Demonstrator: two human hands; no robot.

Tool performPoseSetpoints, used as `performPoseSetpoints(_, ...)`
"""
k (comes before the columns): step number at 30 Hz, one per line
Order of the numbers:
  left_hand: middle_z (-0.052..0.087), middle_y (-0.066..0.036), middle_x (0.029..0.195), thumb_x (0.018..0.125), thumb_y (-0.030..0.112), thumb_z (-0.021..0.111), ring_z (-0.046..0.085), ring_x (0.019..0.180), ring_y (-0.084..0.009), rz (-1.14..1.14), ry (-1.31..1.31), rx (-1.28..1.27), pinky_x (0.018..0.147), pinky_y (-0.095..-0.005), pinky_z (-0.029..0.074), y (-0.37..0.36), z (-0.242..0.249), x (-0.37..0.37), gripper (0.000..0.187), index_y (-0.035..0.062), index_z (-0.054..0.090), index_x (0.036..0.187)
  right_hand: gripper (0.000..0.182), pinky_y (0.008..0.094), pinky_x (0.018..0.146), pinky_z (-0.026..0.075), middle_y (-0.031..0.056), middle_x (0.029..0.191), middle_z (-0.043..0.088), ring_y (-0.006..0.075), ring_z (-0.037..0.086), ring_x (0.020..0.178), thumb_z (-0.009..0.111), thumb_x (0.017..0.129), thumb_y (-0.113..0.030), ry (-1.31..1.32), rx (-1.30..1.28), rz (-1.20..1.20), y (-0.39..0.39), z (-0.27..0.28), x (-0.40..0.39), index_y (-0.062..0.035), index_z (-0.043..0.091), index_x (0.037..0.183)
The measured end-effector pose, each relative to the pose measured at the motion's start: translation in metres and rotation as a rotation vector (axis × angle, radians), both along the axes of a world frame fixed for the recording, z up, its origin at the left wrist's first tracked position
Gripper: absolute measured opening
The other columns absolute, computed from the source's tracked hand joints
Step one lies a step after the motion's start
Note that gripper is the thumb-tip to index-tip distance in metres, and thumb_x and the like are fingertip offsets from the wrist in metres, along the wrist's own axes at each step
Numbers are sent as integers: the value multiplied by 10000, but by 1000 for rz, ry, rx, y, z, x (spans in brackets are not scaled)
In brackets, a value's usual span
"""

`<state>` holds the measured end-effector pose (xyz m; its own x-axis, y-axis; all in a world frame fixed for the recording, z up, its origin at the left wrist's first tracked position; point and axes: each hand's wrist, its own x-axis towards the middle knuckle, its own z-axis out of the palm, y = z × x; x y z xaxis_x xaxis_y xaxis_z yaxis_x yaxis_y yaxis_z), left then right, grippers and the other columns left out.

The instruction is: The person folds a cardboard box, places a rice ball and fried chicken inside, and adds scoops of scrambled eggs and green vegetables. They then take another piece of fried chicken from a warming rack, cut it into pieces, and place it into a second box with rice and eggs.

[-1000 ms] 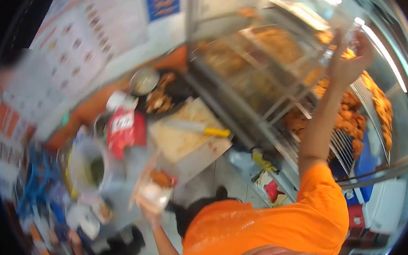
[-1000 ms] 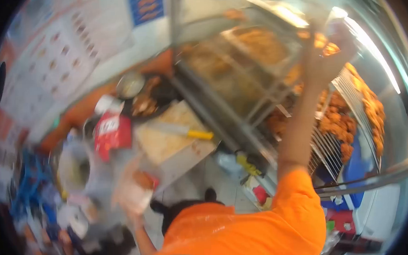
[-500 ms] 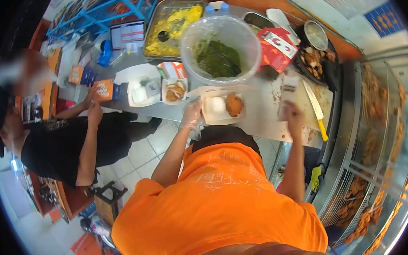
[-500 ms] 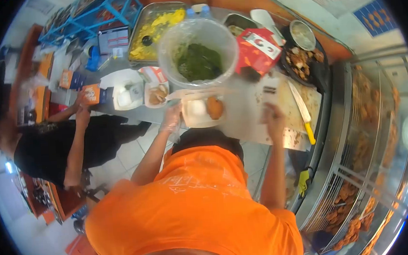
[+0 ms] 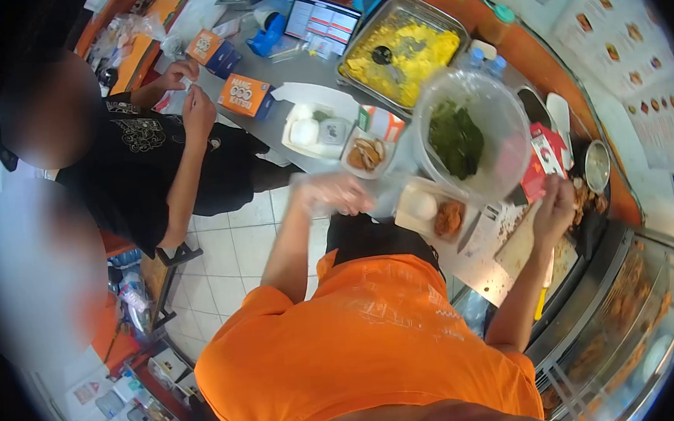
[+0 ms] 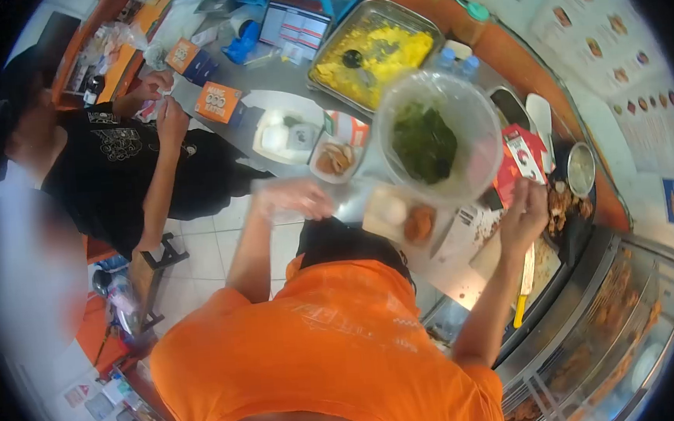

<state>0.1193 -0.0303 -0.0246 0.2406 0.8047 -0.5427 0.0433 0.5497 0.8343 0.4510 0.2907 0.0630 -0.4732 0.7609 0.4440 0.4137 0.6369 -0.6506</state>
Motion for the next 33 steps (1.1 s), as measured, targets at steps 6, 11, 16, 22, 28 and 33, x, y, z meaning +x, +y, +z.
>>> performPoseSetpoints(6,716,-97,881,890,317,709,682,767,-184,1162,376,209,646,-319,533,21,27,-222,327,4,716,983,207,320,795,502,127,1012,654,235,645,888,607,905,3,-131,-33,370,-36,106,-169,-4,648,1107)
performPoseSetpoints(11,719,-212,1022,817,462,709,698,990,-364,1058,1286,-395,843,-466,553,65,-120,-373,496,17,726,1034,234,348,752,524,147,961,667,283,655,821,672,847,0,-356,-149,538,-80,105,-261,-11,667,1081)
performPoseSetpoints(16,727,-196,970,796,419,726,707,974,-328,1219,1179,-408,860,-436,553,72,-154,-393,406,50,748,966,231,342,741,519,146,922,668,274,654,807,680,838,2,-332,-283,510,-103,68,-289,-8,677,1069)
performPoseSetpoints(22,721,-217,922,804,379,721,706,919,-357,1291,1084,-124,823,-450,549,62,-148,-388,362,20,747,844,219,337,749,524,151,911,680,261,671,815,672,843,14,-273,-378,463,-107,55,-304,-1,683,1061)
performPoseSetpoints(28,723,-204,927,867,272,662,705,876,-352,1212,1237,-104,813,-437,548,70,-130,-379,264,21,734,901,209,331,741,536,149,910,685,248,682,811,678,852,-3,-285,-394,499,-108,46,-321,-3,690,1060)
performPoseSetpoints(33,731,-97,913,887,87,677,694,826,-192,1489,461,523,775,-335,557,77,-18,-317,98,13,730,925,232,332,760,537,151,945,684,258,680,830,701,846,-24,-295,-385,467,-112,57,-332,6,681,1074)
